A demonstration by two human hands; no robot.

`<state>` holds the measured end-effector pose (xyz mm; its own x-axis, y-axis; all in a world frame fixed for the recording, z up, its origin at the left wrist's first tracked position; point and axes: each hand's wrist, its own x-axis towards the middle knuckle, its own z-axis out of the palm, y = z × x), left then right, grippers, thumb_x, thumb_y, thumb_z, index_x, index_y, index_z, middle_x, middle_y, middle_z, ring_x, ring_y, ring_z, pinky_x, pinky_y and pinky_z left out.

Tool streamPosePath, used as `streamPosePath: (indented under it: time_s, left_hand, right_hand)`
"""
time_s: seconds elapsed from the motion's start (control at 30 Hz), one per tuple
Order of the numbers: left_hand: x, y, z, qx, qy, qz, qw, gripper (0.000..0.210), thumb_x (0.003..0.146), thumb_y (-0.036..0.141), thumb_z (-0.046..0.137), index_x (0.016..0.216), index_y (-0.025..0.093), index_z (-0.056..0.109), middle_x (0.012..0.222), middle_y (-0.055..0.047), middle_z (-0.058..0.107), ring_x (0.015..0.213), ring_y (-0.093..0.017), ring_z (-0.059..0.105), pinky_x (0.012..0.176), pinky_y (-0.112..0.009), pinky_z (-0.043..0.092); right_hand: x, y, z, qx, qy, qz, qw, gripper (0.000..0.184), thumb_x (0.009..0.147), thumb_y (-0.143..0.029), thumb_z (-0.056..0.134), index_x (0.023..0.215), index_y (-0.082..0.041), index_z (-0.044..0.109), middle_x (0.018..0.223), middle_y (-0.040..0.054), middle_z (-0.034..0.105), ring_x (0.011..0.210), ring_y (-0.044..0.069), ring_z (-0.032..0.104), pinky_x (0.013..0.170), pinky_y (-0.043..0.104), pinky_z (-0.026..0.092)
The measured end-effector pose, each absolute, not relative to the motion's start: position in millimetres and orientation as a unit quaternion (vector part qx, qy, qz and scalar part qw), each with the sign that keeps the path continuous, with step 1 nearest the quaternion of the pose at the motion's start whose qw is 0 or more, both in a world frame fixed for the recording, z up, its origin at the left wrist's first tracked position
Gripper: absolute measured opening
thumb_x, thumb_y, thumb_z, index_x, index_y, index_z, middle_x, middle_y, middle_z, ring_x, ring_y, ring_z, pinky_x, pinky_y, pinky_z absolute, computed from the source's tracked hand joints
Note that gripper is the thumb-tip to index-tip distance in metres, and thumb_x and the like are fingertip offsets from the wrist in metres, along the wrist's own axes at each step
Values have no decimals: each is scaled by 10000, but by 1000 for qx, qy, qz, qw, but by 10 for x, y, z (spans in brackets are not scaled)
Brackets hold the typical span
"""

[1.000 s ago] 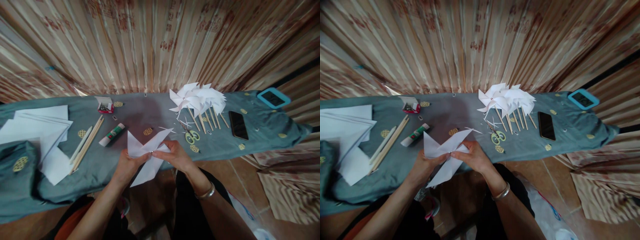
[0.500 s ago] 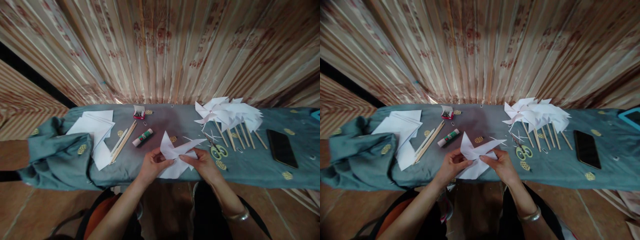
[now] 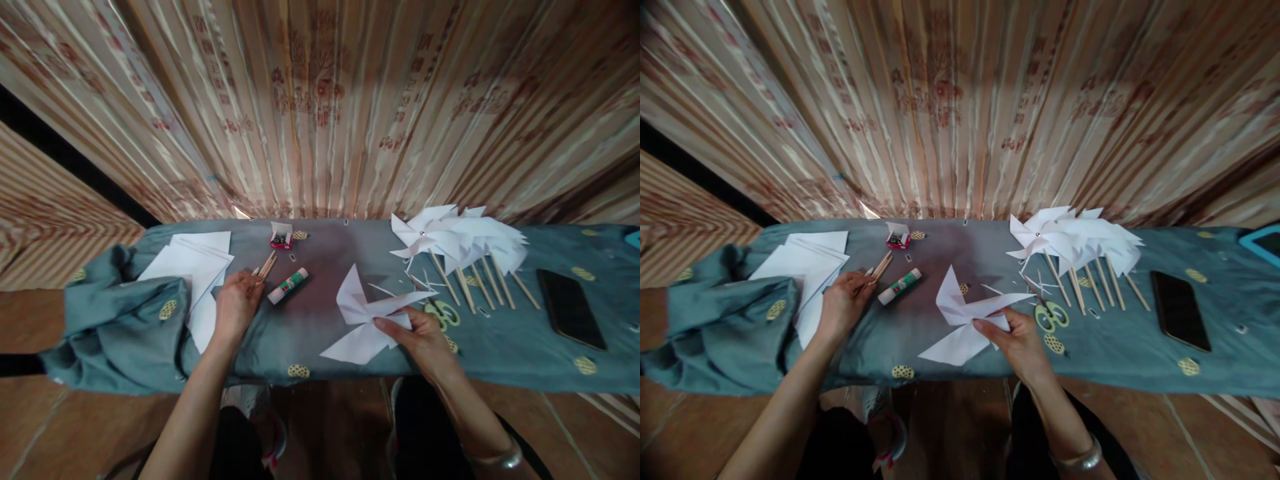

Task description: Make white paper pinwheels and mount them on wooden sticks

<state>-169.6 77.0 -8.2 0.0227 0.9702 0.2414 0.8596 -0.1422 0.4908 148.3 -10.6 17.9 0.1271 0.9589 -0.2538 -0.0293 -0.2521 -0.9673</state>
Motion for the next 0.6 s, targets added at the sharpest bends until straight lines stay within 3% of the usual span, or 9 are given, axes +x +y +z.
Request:
streamPosePath:
  time_s: [0.17, 0.6]
  left_hand:
    - [-1682, 801, -90, 716, 665, 204, 60, 307, 835, 326, 476, 910, 170, 729, 982, -119, 695, 900, -257, 642, 814, -358, 509]
    - [-1661, 840, -78, 706, 685, 176, 38, 331, 830, 384, 467, 909, 194, 727, 962, -104, 691, 893, -276, 648, 730, -337, 498]
  right_hand:
    - [1488, -107, 169, -589, -409, 528, 456, 297, 604, -450, 816, 755, -200, 760, 742, 42, 758, 622, 198, 658, 592, 307, 524]
    - [1416, -129, 212, -585, -424, 521, 455, 235, 638, -417, 777, 707, -196, 740, 670, 18, 716, 570, 164, 599, 559, 278, 472]
